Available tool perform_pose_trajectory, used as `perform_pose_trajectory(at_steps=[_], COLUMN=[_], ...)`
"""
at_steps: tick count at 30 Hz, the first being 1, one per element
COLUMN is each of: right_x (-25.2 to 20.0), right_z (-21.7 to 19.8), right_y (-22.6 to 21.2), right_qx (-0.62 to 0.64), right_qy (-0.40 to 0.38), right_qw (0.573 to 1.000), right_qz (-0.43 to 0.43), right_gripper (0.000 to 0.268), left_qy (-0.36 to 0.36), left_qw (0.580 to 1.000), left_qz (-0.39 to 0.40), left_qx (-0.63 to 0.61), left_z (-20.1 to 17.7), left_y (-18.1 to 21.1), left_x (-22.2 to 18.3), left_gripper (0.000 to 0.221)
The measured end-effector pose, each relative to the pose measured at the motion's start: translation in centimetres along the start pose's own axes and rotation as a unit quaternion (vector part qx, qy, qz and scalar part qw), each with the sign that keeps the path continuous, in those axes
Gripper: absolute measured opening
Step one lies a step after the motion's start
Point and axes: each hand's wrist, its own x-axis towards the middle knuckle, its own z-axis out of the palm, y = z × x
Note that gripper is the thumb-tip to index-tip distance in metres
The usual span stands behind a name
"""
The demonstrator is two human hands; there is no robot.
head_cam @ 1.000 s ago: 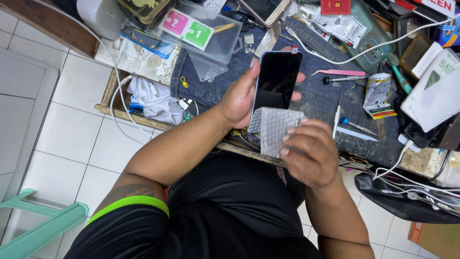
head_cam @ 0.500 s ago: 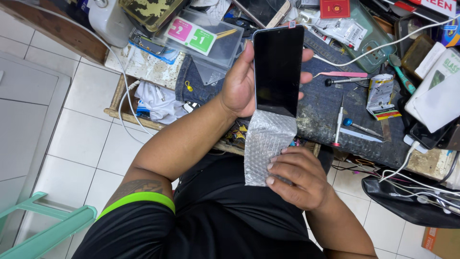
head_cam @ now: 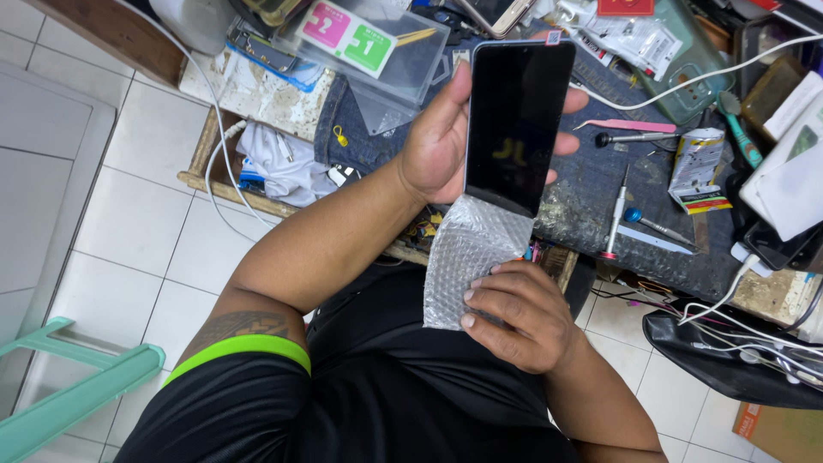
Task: The person connects internal components of a mobile phone, presses the casing together, powers on the device, and wipes the screen surface with a white cloth.
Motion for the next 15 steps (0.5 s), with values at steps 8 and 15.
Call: perform_pose_trajectory(at_steps=[8,15], right_x=[-0.46,-0.35], right_z=[0.5,0.67], right_y=[0.06,0.13], right_qx=[-0.002,0.0], right_qy=[-0.001,-0.004], right_qw=[1.0,1.0], right_qz=[0.023,0.026], right_gripper=[0.022,0.02], left_qy=[-0.001,0.012], left_qw=[1.0,0.997], left_qz=[0.021,0.039], left_qx=[0.012,0.067], left_z=[-0.85,-0.85], left_y=[-0.19,0.11], left_x=[0.04,-0.01], left_gripper=[0.072,0.072])
